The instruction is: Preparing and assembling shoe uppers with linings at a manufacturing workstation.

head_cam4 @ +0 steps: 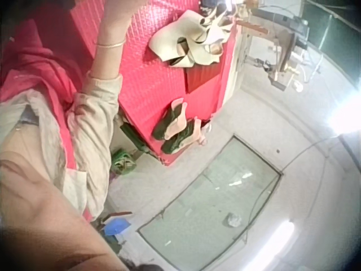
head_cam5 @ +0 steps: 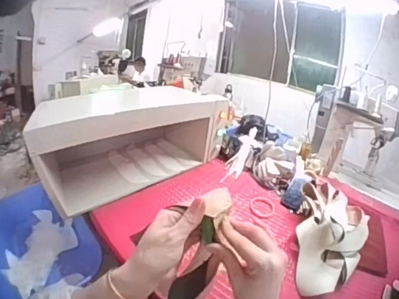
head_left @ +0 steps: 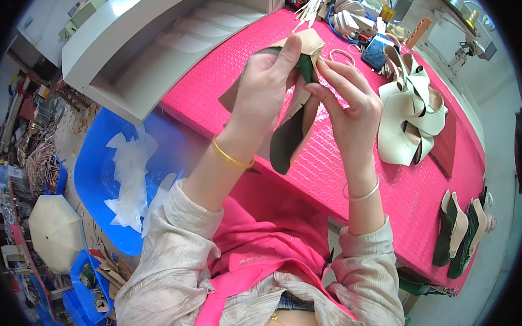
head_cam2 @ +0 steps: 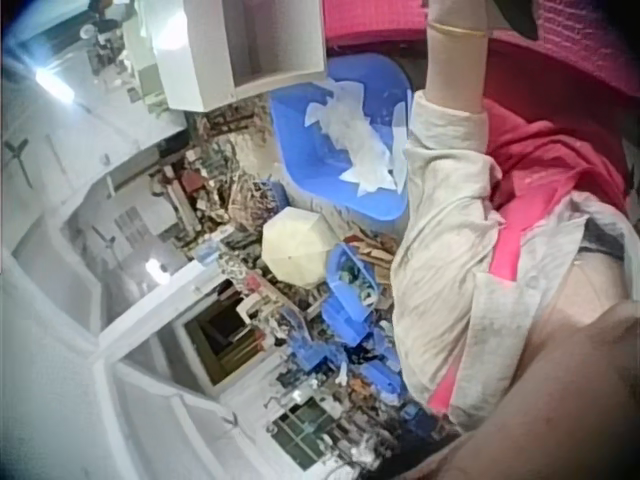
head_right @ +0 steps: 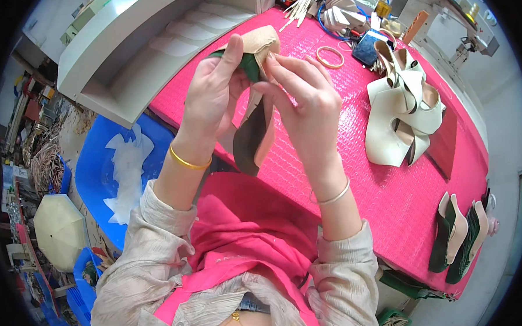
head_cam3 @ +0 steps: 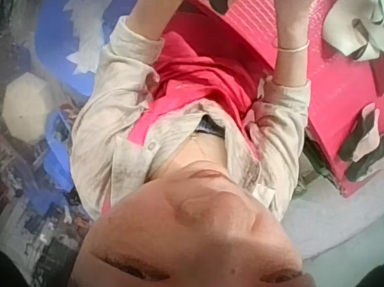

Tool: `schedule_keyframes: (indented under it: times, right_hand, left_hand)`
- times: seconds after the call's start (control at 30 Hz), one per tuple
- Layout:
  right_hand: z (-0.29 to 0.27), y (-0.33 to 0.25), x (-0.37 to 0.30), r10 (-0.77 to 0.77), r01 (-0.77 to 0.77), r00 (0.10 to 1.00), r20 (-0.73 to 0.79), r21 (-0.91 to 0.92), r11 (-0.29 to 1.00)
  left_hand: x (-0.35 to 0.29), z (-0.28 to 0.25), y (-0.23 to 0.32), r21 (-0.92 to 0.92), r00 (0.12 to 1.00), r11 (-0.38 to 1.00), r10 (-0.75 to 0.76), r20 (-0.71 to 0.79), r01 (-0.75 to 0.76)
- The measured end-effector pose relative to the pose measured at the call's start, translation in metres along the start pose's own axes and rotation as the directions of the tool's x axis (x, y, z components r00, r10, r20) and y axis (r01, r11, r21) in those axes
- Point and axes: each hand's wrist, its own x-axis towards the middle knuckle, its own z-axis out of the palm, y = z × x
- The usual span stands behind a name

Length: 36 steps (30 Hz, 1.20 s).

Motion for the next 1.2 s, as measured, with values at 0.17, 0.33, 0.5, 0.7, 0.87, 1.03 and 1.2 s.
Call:
schedule_keyframes:
  times: [0.17,0.33,0.5,0.7,0.87,1.03,1.2]
  right_hand:
    - [0.003,0.013,0.001,-0.021,0.013,0.999,0.047,0.156,0.988]
    - [-0.011,0.071,0.020,0.296,-0.541,0.835,0.465,0.592,0.597]
    - [-0.038,0.116,0.017,0.364,-0.714,0.635,0.681,0.697,-0.059]
    - [-0.030,0.072,0.026,0.242,-0.599,0.691,0.681,0.727,-0.335]
    - [-0.010,0.043,0.024,0.461,-0.642,0.736,0.495,0.728,0.243]
    - [-0.003,0.065,-0.043,0.475,-0.514,0.747,0.464,0.857,-0.030]
    - [-0.027,0.069,-0.007,0.192,-0.564,0.809,0.555,0.826,-0.009]
  left_hand:
    - [0.003,0.010,0.009,-0.116,0.986,0.990,-0.096,-0.133,0.080]
    - [-0.012,0.005,0.002,0.465,0.994,0.879,0.078,0.077,-0.105]
    - [-0.022,-0.012,0.009,-0.139,0.991,0.986,-0.082,0.103,0.096]
    - [0.027,-0.021,0.018,-0.548,0.972,0.805,-0.223,0.076,0.227]
    - [0.031,0.005,0.026,-0.445,0.983,0.894,-0.035,-0.181,-0.050]
    - [0.043,-0.029,0.048,-0.382,0.964,0.889,-0.266,0.017,0.252]
    - [0.060,-0.033,0.051,0.041,0.948,0.998,-0.063,0.311,0.053]
